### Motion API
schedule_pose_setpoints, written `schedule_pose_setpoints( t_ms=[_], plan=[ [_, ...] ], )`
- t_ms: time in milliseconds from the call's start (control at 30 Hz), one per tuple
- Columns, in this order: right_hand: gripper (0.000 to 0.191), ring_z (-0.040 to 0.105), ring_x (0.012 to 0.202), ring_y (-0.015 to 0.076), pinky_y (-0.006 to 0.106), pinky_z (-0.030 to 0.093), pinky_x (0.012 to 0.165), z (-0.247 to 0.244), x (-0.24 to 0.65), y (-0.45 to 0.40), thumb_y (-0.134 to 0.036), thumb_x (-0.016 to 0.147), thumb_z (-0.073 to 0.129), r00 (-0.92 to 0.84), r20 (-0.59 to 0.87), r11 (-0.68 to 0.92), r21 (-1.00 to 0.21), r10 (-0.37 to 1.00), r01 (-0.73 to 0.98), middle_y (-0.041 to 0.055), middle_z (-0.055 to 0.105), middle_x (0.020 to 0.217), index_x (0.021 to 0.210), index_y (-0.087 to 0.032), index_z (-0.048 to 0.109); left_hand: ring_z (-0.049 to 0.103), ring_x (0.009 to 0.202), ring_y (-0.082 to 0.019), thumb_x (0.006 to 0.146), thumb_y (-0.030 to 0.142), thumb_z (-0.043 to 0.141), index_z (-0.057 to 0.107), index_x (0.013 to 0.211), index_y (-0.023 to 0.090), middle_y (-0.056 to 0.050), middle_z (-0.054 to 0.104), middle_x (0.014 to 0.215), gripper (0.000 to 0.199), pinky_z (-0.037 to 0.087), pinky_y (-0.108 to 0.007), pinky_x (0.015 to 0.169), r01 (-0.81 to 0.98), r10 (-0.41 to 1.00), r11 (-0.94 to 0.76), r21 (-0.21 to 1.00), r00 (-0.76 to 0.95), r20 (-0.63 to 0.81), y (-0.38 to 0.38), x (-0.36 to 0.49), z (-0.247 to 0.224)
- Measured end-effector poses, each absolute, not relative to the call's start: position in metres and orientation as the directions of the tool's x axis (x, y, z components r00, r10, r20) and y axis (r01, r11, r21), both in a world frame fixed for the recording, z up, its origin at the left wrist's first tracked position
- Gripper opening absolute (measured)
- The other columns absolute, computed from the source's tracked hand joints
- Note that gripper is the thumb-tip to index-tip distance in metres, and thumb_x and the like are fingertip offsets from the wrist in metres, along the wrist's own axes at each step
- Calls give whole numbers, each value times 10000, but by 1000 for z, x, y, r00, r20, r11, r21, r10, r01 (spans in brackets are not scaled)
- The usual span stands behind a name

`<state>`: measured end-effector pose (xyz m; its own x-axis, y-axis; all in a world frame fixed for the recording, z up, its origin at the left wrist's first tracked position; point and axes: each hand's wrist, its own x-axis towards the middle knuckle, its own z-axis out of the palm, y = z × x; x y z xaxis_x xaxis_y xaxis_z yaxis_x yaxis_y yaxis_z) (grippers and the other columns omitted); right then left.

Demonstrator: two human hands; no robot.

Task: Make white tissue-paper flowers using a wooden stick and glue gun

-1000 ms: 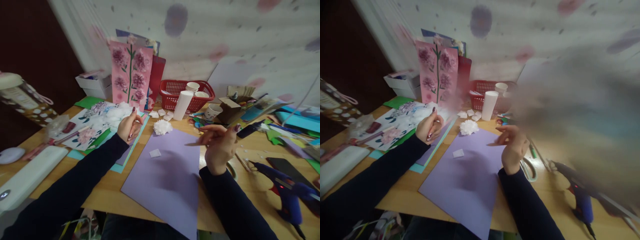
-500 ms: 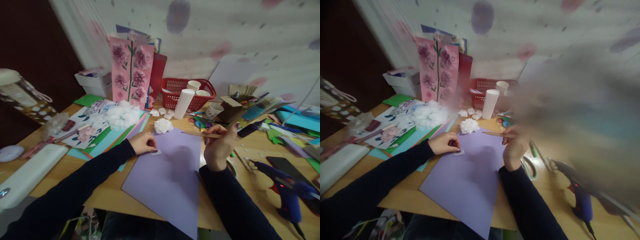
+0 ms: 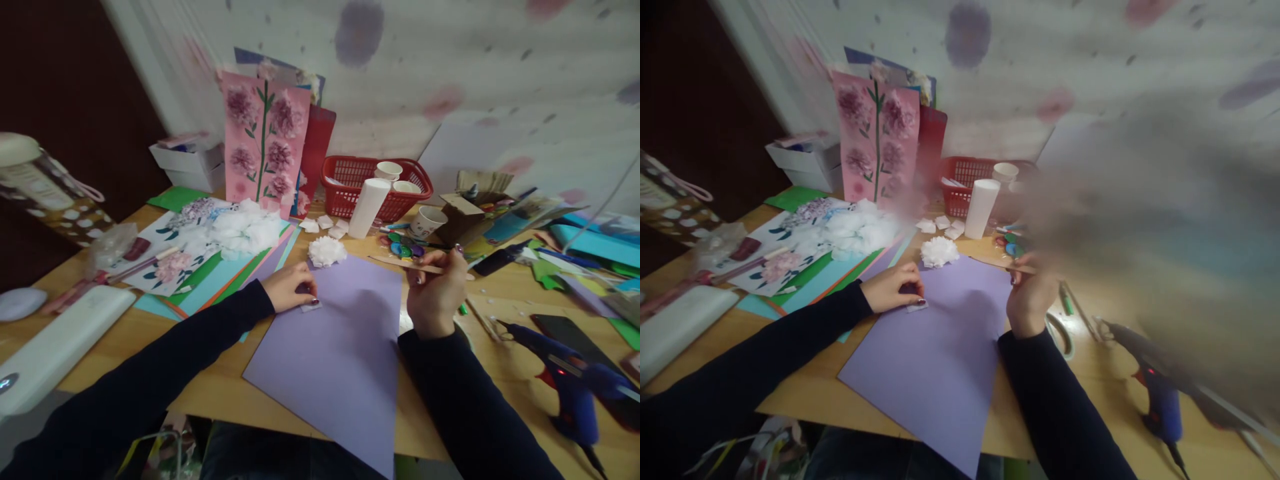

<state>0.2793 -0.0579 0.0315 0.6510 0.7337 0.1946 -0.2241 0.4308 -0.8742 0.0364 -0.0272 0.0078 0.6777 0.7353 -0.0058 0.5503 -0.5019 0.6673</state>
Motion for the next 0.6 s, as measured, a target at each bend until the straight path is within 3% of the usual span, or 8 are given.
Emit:
schedule_pose_setpoints(
  t_ms=[133,267,433,600],
  plan=[
    [395,317,335,48,203,368,445,31,276,-58,-440,800,509,601,170,390,-884,781,-257,-81,347,370,497,-187,525,514,695,-137,753,270,649,614,744,139,-16,540,782,136,433,-299,719,498,786,-372,783,618,-19,-28,38,13],
    [405,357,339,52,210,344,414,27,268,-61,-449,828,508,520,179,332,-918,835,-217,-55,443,420,524,-183,539,561,687,-114,730,244,669,539,799,150,1,597,755,175,464,-283,705,191,873,-92,977,487,-13,-30,42,16],
    [498,426,366,79,217,329,405,19,256,-68,-504,896,430,323,191,231,-969,927,-89,-25,465,398,546,-175,564,598,742,-116,624,175,743,556,921,141,-8,616,825,352,499,-264,671,-119,899,38,992,437,18,-34,46,20],
    [519,432,379,75,215,333,414,17,247,-74,-515,909,422,238,168,200,-973,957,-114,-19,480,420,547,-175,572,602,759,-93,626,120,730,594,981,128,12,611,791,380,492,-249,760,-115,912,-7,993,406,54,-39,48,20]
  ],
)
